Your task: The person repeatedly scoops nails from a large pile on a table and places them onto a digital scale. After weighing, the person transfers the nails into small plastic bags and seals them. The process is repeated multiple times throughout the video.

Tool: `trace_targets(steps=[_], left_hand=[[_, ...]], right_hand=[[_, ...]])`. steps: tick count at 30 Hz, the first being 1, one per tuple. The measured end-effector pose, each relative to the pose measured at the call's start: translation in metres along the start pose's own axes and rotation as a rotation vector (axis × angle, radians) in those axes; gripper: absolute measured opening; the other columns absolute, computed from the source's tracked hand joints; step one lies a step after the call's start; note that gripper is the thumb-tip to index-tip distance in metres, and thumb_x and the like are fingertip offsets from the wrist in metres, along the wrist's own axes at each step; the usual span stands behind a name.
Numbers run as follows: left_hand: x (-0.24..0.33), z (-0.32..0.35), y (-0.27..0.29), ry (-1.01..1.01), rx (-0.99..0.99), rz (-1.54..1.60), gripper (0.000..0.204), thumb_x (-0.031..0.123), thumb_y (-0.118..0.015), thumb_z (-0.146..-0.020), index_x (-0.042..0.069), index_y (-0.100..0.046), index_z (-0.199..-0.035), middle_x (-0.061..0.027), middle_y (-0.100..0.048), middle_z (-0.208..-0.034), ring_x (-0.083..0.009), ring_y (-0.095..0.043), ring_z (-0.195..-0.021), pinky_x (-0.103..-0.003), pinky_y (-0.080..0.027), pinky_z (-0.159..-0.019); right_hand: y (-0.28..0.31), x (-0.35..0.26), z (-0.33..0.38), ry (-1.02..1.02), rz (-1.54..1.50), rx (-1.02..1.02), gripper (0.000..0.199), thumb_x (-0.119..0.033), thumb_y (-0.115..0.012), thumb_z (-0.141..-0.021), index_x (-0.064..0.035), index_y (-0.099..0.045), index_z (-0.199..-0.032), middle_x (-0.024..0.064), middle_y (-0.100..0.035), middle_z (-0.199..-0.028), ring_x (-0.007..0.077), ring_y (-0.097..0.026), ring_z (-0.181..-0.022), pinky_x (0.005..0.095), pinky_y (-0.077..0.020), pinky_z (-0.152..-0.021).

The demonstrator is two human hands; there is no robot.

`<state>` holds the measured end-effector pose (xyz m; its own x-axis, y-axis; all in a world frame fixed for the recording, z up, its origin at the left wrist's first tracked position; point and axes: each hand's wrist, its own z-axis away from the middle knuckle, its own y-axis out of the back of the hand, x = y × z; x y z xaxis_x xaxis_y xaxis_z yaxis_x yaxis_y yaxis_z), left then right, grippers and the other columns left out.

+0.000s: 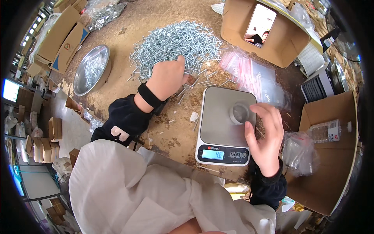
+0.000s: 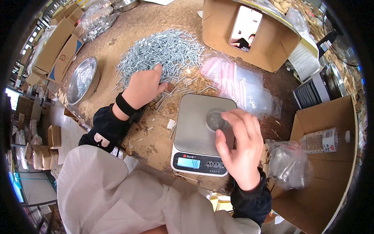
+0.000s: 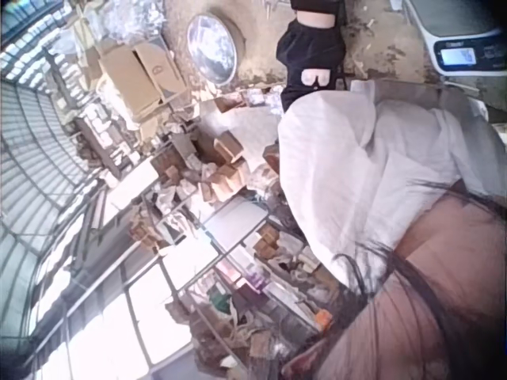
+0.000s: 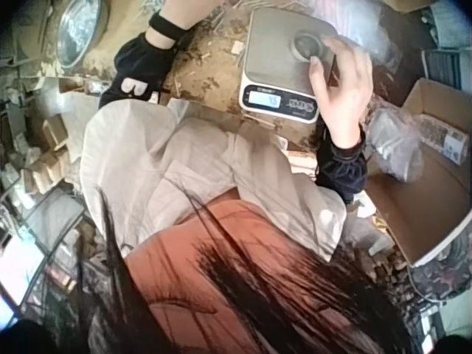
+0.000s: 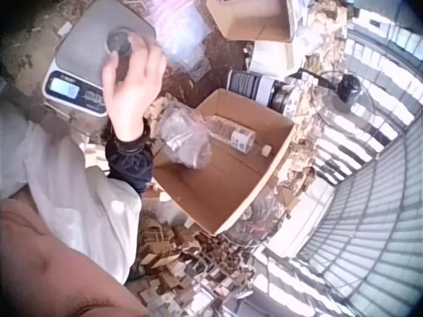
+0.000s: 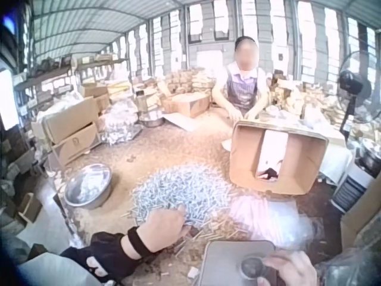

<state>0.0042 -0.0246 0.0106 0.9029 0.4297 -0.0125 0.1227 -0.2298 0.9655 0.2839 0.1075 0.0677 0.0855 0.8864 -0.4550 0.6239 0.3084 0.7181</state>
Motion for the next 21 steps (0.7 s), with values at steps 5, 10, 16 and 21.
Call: trace_targets(steps=[5,10,16,21], left_hand=[[0.0,0.005,0.008,-0.102,-0.064,0.079,0.036,0.027,-0.071,-0.081,0.002,-0.049,-0.094,-0.0139,-0.06,-0.065,-0.0341,-0.064,-0.064,-0.042,-0.05,-0.055],[0.007,0.011,0.013,-0.129,-0.09,0.073,0.032,0.024,-0.07,-0.083,0.003,-0.048,-0.093,-0.0138,-0.06,-0.068,-0.0335,-0.064,-0.065,-0.042,-0.05,-0.056],[0.008,0.011,0.012,-0.226,-0.069,0.064,0.029,0.021,-0.07,-0.083,0.004,-0.049,-0.094,-0.0127,-0.061,-0.069,-0.0319,-0.064,-0.064,-0.04,-0.05,-0.055],[0.018,0.012,0.017,-0.219,-0.14,-0.006,0.028,0.018,-0.072,-0.08,0.004,-0.052,-0.093,-0.011,-0.061,-0.069,-0.0298,-0.064,-0.064,-0.039,-0.05,-0.055]], right_hand=[[-0.003,0.002,-0.001,0.03,-0.003,-0.015,0.03,-0.006,-0.069,-0.075,-0.0019,-0.063,-0.104,0.0137,-0.063,-0.105,0.0334,-0.059,-0.09,0.0405,-0.0484,-0.078],[-0.004,0.003,-0.003,0.043,-0.019,-0.025,0.028,-0.005,-0.069,-0.074,-0.0014,-0.064,-0.101,0.014,-0.063,-0.103,0.0335,-0.059,-0.09,0.0404,-0.0483,-0.078],[-0.004,0.003,-0.003,0.044,-0.028,-0.022,0.025,-0.004,-0.068,-0.074,-0.0012,-0.065,-0.099,0.0143,-0.063,-0.101,0.0335,-0.06,-0.089,0.04,-0.0485,-0.078],[-0.003,0.003,-0.004,0.026,-0.021,-0.026,0.025,-0.004,-0.068,-0.074,-0.0011,-0.065,-0.099,0.014,-0.063,-0.101,0.0336,-0.059,-0.089,0.0397,-0.0485,-0.078]])
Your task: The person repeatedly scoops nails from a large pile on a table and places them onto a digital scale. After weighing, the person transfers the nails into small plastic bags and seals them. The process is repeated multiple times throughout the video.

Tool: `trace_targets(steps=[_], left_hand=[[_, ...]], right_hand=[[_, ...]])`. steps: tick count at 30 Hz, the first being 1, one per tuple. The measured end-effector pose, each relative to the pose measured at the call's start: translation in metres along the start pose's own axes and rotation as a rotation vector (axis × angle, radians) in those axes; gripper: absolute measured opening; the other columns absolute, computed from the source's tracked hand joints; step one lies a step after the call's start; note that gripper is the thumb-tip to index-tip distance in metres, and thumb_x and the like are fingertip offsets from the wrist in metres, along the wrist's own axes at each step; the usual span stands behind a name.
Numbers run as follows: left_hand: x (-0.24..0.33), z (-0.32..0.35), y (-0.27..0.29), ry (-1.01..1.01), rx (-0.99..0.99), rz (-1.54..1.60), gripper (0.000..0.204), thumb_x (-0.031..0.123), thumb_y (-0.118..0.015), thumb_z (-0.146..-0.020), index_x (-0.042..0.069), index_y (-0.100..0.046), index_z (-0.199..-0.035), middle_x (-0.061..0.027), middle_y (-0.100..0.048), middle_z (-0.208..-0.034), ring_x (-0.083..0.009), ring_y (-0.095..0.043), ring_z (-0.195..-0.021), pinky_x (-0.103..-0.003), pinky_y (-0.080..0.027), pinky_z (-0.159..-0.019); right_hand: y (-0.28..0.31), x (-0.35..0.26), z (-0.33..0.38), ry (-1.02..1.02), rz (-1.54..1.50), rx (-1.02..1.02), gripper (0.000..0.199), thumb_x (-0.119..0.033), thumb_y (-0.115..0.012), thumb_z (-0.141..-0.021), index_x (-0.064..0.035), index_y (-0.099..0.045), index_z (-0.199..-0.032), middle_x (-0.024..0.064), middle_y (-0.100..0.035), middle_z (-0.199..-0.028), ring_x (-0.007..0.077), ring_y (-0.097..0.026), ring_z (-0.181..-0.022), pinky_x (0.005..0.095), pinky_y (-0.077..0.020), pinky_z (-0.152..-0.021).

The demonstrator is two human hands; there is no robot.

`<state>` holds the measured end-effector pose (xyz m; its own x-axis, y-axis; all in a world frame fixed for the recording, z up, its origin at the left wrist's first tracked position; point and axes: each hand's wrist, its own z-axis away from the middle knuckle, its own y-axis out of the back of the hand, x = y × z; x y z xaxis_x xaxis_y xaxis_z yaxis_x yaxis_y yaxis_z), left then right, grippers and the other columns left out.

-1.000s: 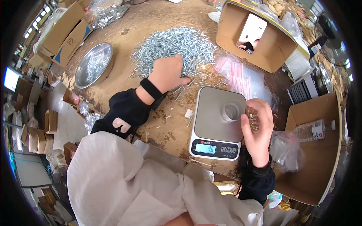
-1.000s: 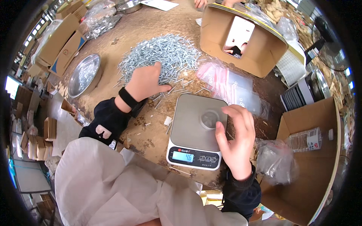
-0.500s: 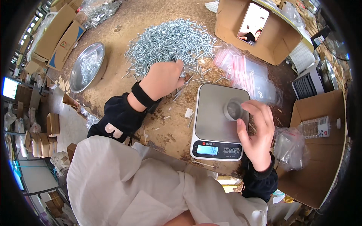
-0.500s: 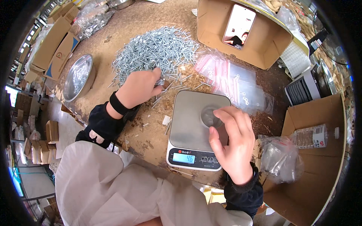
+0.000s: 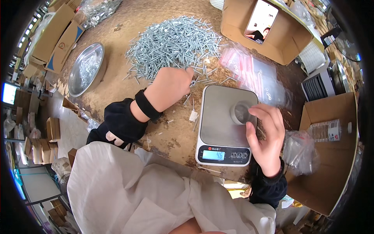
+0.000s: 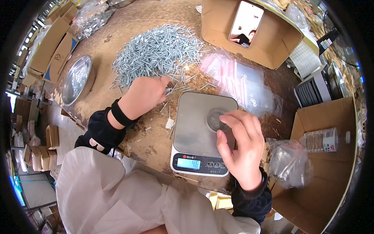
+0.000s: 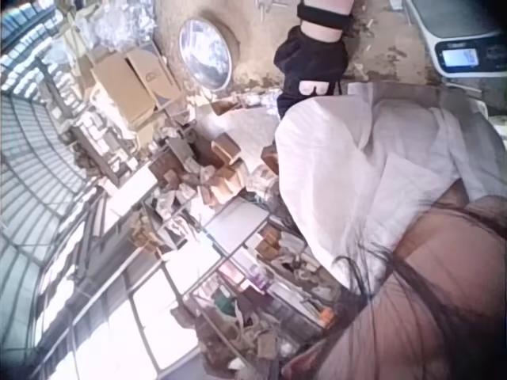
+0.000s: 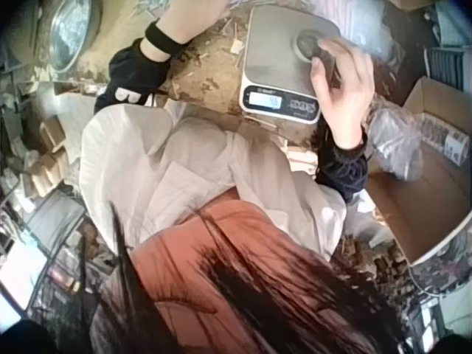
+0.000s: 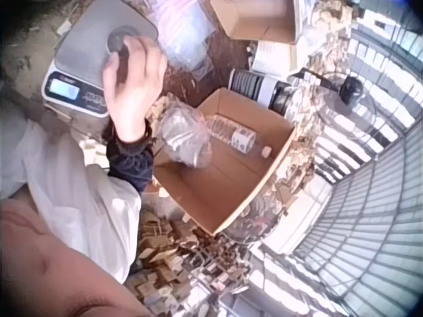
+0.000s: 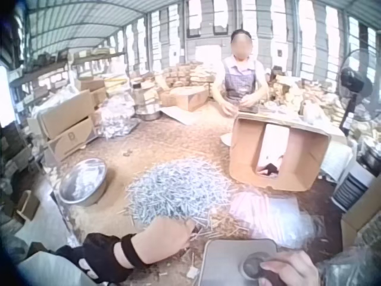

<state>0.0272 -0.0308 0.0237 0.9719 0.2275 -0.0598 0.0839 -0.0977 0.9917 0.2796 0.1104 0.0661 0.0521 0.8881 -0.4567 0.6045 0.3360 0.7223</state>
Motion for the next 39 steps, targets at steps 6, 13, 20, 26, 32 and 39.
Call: trace_targets(steps=[6,13,20,26,32,39], left_hand=[[-0.006,0.0,-0.005,-0.052,0.082,0.047,0.026,0.016,-0.072,-0.078,0.004,-0.054,-0.093,-0.0109,-0.062,-0.07,-0.03,-0.065,-0.068,-0.039,-0.051,-0.058],[-0.02,-0.004,0.003,-0.01,0.146,0.228,0.023,0.014,-0.069,-0.081,0.007,-0.055,-0.098,-0.0136,-0.062,-0.073,-0.0329,-0.065,-0.072,-0.042,-0.05,-0.061],[-0.001,-0.006,0.043,-0.019,0.068,0.918,0.017,0.006,-0.064,-0.086,0.006,-0.057,-0.101,-0.0042,-0.056,-0.077,-0.0127,-0.051,-0.061,-0.027,-0.041,-0.056],[0.055,-0.003,0.043,-0.359,-0.045,0.924,0.025,0.009,-0.067,-0.079,0.008,-0.053,-0.099,-0.0085,-0.058,-0.086,-0.0288,-0.06,-0.077,-0.038,-0.048,-0.066],[0.07,-0.008,0.024,-0.568,0.146,0.7,0.025,0.016,-0.069,-0.079,0.009,-0.053,-0.096,-0.0065,-0.056,-0.09,-0.0282,-0.057,-0.086,-0.041,-0.048,-0.072],[0.067,-0.003,0.033,-0.54,0.093,0.723,0.044,0.026,-0.071,-0.083,0.011,-0.057,-0.121,-0.0089,-0.058,-0.096,-0.0296,-0.058,-0.085,-0.039,-0.05,-0.073]], right_hand=[[0.0,0.001,0.001,-0.003,0.019,-0.001,0.026,-0.004,-0.069,-0.074,-0.0012,-0.065,-0.099,0.0139,-0.063,-0.101,0.0338,-0.059,-0.09,0.0401,-0.0484,-0.079],[0.004,0.006,0.002,-0.052,-0.005,-0.059,0.033,-0.007,-0.071,-0.074,-0.0016,-0.064,-0.105,0.0147,-0.062,-0.107,0.0353,-0.057,-0.099,0.0424,-0.0465,-0.085],[-0.007,0.007,0.007,-0.043,0.159,-0.282,0.087,-0.019,-0.082,-0.068,-0.0076,-0.042,-0.143,0.0149,-0.057,-0.124,0.037,-0.049,-0.12,0.0553,-0.029,-0.111],[-0.017,-0.013,0.009,-0.104,-0.073,-0.254,0.097,-0.012,-0.085,-0.063,-0.0068,-0.036,-0.147,0.0135,-0.062,-0.111,0.0324,-0.057,-0.112,0.0554,-0.0304,-0.11],[-0.019,-0.009,0.013,-0.125,-0.098,-0.237,0.105,-0.011,-0.086,-0.062,-0.0076,-0.029,-0.151,0.0118,-0.063,-0.11,0.0313,-0.058,-0.111,0.0574,-0.0308,-0.109],[-0.018,-0.006,0.012,-0.094,-0.07,-0.241,0.108,-0.013,-0.087,-0.061,-0.0078,-0.029,-0.151,0.011,-0.062,-0.113,0.0313,-0.057,-0.113,0.059,-0.0282,-0.11]])
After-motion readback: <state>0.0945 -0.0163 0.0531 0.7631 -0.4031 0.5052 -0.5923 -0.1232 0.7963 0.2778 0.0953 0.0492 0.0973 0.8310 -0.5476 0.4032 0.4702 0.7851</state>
